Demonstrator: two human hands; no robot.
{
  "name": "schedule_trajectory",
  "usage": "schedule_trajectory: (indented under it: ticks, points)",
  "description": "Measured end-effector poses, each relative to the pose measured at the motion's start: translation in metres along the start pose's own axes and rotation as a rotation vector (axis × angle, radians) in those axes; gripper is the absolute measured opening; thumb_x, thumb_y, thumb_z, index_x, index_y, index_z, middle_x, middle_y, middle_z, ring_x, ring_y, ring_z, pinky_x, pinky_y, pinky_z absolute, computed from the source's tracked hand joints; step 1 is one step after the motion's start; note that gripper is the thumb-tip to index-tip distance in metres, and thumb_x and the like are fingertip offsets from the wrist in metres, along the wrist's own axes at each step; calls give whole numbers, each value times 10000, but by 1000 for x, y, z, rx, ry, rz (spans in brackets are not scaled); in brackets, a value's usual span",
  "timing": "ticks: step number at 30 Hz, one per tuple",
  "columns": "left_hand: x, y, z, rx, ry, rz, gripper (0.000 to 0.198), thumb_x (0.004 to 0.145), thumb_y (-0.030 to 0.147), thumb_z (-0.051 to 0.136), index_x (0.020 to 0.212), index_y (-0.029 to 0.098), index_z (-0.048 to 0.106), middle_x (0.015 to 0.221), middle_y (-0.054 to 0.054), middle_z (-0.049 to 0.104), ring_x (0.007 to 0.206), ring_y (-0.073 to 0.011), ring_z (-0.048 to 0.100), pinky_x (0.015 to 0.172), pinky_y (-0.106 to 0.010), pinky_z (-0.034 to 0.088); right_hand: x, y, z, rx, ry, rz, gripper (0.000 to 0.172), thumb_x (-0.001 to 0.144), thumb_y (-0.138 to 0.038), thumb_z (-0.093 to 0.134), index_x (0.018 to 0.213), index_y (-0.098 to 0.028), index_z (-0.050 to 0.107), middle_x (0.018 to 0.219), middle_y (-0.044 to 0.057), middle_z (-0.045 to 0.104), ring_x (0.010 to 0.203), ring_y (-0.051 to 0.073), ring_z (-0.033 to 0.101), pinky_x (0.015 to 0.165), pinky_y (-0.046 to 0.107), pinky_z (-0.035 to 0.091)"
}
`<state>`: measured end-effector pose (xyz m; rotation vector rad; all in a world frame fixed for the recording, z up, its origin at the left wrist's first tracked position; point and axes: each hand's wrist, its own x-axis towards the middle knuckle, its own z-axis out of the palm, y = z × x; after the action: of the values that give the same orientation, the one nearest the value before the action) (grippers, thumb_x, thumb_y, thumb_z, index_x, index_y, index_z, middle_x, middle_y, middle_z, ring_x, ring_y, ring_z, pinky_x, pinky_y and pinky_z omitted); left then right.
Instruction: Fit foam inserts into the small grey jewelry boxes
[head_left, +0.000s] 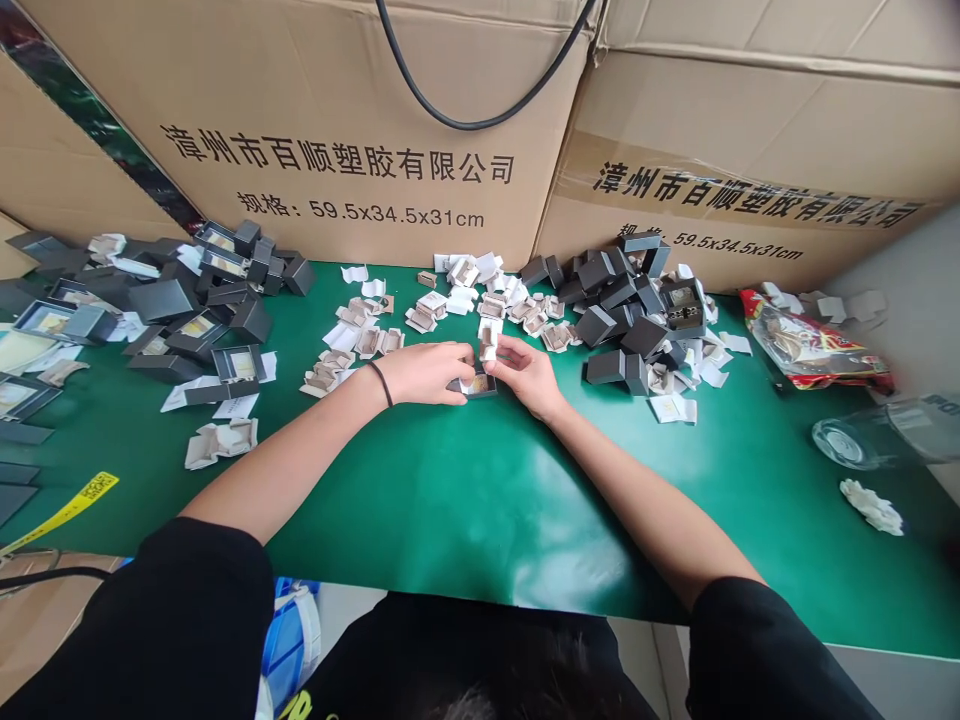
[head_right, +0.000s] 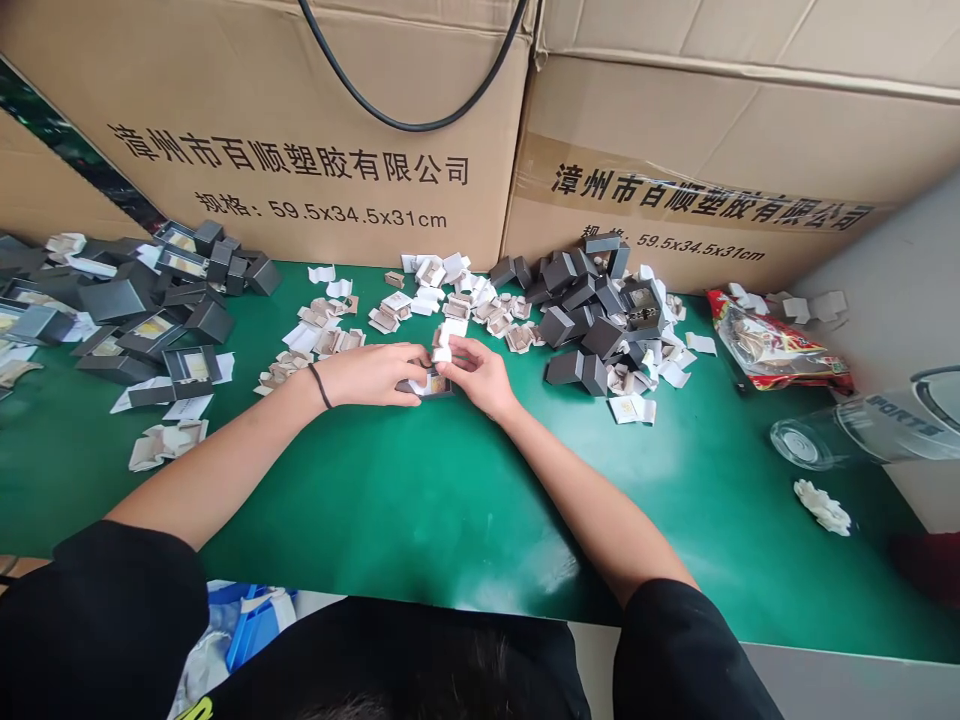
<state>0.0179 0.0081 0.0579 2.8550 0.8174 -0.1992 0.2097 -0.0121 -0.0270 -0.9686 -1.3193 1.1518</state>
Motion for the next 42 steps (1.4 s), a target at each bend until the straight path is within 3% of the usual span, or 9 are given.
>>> schedule_trajectory:
  ticks: [7, 12, 18, 31, 37, 42]
  points:
    - [1, 2, -1, -6, 7, -14, 273, 811, 355, 537, 964, 189, 688, 1046, -89, 512, 905, -205, 547, 742, -268, 445, -6, -3, -4, -255, -149, -166, 524, 714, -481, 694, 1167, -233, 606, 1103, 60, 599, 995, 192, 596, 906, 346, 501]
    - [1, -2, 0, -21, 14, -13, 269, 805, 355, 532, 940, 189, 695, 1018, -78, 513, 883, -193, 546, 709, -253, 432, -7, -6, -6, -396, -190, -220, 472, 743, -456, 676, 1155, -238, 608, 1115, 66, 617, 1043, 215, 583, 920, 372, 479]
    - [-1, -3, -3, -23, 7, -37, 246, 789, 347, 547, 918, 191, 688, 995, -65, 531, 817, -167, 557, 612, -233, 404, -7, -7, -5, -580, -236, -307, 405, 759, -428, 662, 1097, -209, 614, 1063, 79, 633, 971, 218, 601, 874, 373, 480]
    - [-2, 0, -7, 8, -17, -28, 190, 764, 310, 559, 823, 178, 683, 943, -67, 562, 844, -179, 556, 611, -231, 391, -7, -10, 0, -712, -213, -270, 381, 689, -368, 725, 1009, -207, 596, 1019, 68, 651, 963, 246, 558, 857, 408, 454]
    - [-3, -3, -8, 4, -32, -13, 195, 754, 330, 575, 808, 177, 684, 906, -67, 572, 840, -184, 563, 620, -240, 400, -10, -11, 4, -594, -182, -170, 529, 672, -383, 740, 1108, -224, 486, 981, 30, 651, 954, 219, 586, 845, 370, 459]
    - [-5, -5, -7, -13, 3, 4, 166, 746, 309, 582, 775, 180, 683, 891, -64, 583, 827, -184, 565, 634, -248, 412, -8, -9, 5, -650, -197, -223, 331, 698, -429, 719, 908, -227, 563, 950, 30, 648, 890, 211, 582, 778, 346, 464]
